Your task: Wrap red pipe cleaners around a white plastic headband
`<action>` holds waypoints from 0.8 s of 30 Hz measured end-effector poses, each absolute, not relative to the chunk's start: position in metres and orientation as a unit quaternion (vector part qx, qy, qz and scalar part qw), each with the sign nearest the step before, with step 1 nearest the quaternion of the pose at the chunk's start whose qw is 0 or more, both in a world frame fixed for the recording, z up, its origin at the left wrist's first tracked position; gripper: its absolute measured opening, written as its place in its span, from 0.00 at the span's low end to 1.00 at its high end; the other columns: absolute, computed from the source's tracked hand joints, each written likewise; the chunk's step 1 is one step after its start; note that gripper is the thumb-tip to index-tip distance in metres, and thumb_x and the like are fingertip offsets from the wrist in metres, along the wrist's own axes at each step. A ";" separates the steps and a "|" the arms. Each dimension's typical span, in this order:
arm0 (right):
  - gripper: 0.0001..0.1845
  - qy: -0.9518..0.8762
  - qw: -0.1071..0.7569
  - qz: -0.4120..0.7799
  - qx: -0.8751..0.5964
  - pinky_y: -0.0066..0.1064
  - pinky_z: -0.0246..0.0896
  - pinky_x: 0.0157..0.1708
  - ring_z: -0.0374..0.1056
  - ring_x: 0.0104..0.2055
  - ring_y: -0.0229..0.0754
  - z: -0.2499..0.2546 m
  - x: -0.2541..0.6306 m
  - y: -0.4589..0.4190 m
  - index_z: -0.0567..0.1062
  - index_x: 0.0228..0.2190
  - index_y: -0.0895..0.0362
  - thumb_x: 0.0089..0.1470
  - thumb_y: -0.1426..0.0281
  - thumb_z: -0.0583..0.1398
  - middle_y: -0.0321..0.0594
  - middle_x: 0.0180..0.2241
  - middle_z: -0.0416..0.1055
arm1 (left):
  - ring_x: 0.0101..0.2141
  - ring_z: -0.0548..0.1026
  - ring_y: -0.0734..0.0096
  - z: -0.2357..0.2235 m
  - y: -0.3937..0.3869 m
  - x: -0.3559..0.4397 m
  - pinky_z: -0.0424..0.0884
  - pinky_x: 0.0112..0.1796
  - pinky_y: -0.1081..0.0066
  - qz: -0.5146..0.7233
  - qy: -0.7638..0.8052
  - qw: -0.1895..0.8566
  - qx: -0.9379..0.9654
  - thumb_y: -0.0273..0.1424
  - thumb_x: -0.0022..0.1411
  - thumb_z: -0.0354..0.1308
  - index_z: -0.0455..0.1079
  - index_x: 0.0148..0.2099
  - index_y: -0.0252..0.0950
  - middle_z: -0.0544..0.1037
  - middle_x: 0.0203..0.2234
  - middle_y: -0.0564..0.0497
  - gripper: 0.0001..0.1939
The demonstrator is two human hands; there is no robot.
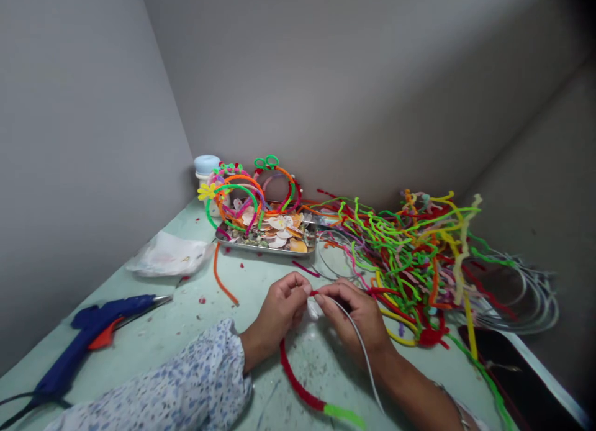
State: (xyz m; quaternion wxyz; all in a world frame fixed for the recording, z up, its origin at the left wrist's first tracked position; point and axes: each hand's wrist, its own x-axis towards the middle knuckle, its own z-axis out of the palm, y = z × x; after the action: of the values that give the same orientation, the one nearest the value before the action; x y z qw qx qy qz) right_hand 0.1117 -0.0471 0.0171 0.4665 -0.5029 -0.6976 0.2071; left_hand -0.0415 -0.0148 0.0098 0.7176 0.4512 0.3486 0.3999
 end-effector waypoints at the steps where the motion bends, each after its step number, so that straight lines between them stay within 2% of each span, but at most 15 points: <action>1: 0.07 -0.700 0.469 0.196 -0.502 0.28 0.62 0.30 0.67 0.30 0.38 0.017 0.111 -0.047 0.76 0.32 0.56 0.56 0.68 0.59 0.38 0.28 0.70 | 0.15 0.49 0.83 0.010 -0.015 -0.042 0.45 0.16 0.78 0.400 0.348 0.717 0.452 0.38 0.58 0.57 0.59 0.31 0.36 0.53 0.13 0.62 0.12; 8: 0.07 -0.710 0.466 0.178 -0.498 0.27 0.62 0.28 0.66 0.28 0.37 0.016 0.111 -0.047 0.75 0.31 0.56 0.56 0.68 0.58 0.37 0.27 0.69 | 0.15 0.48 0.83 0.008 -0.018 -0.044 0.45 0.17 0.78 0.400 0.324 0.721 0.464 0.38 0.59 0.56 0.60 0.33 0.37 0.53 0.14 0.62 0.11; 12: 0.07 -0.738 0.432 0.143 -0.498 0.28 0.63 0.29 0.67 0.30 0.38 0.009 0.117 -0.044 0.75 0.36 0.56 0.55 0.68 0.59 0.39 0.30 0.69 | 0.15 0.50 0.83 0.008 -0.016 -0.046 0.46 0.17 0.78 0.401 0.323 0.721 0.465 0.38 0.59 0.57 0.62 0.34 0.36 0.54 0.14 0.62 0.11; 16: 0.11 -0.773 0.401 0.058 -0.489 0.33 0.65 0.35 0.67 0.36 0.42 -0.001 0.122 -0.040 0.74 0.41 0.56 0.54 0.69 0.60 0.42 0.35 0.68 | 0.15 0.49 0.83 0.009 -0.013 -0.047 0.46 0.16 0.78 0.412 0.333 0.719 0.450 0.38 0.58 0.57 0.65 0.37 0.35 0.54 0.13 0.62 0.11; 24: 0.08 -0.761 0.446 0.058 -0.468 0.33 0.65 0.36 0.67 0.37 0.42 -0.005 0.124 -0.037 0.74 0.38 0.56 0.55 0.71 0.59 0.42 0.35 0.68 | 0.14 0.49 0.84 0.009 -0.011 -0.045 0.45 0.16 0.78 0.418 0.351 0.713 0.440 0.37 0.57 0.58 0.66 0.36 0.34 0.54 0.13 0.62 0.11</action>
State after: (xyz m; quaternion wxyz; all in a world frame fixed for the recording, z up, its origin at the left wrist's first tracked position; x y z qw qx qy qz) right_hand 0.1239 -0.0370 -0.0046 0.4457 -0.4680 -0.7609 0.0581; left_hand -0.0455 -0.0107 0.0094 0.7127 0.4405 0.3507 0.4184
